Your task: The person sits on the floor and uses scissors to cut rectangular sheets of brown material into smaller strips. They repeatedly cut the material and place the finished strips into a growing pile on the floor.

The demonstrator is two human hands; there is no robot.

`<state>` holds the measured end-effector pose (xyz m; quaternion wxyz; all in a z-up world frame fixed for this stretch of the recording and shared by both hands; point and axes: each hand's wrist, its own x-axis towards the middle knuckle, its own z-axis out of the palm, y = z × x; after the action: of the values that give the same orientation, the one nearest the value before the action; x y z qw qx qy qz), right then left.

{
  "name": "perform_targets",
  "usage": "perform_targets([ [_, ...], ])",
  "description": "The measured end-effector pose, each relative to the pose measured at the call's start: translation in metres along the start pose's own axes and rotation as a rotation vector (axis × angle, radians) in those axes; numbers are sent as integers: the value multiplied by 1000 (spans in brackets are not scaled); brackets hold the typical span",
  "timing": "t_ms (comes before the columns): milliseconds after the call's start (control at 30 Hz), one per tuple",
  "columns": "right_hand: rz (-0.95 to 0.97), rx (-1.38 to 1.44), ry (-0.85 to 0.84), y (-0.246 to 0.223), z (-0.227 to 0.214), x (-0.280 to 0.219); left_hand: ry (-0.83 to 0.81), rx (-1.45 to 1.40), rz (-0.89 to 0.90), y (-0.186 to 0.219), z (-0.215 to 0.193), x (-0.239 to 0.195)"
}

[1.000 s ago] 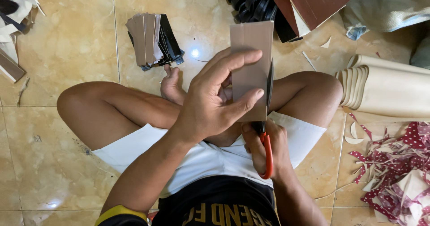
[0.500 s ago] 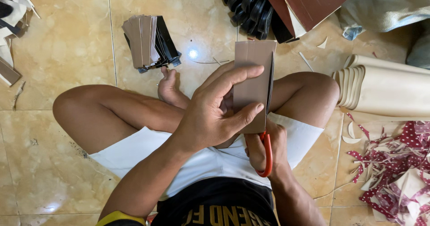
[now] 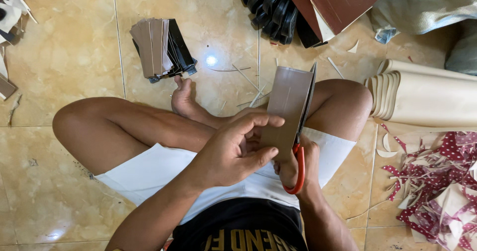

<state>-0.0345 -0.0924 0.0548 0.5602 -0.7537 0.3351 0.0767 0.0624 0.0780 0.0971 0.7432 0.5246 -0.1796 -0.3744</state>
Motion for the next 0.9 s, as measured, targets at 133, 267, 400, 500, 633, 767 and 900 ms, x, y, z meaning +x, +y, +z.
perform_targets([
  [133, 41, 100, -127, 3, 2, -8, 89, -69, 172, -7, -14, -4],
  [267, -162, -88, -290, -10, 6, -23, 225, 104, 277, 2, -35, 6],
  [400, -280, -254, -300, -27, 9, -25, 179, 182, 310, 18, -37, 13],
  [500, -331, -228, -256, -39, 10, -20, 143, 190, 303, 26, -31, 14],
  [633, -249, -296, -228, -51, 9, -16, 127, 192, 293, 30, -26, 11],
  [767, -261, -282, -241, -54, 11, -13, 133, 183, 284, 30, -27, 11],
  [900, -182, -278, -171, -45, 15, -14, 126, 177, 289, 27, -26, 12],
])
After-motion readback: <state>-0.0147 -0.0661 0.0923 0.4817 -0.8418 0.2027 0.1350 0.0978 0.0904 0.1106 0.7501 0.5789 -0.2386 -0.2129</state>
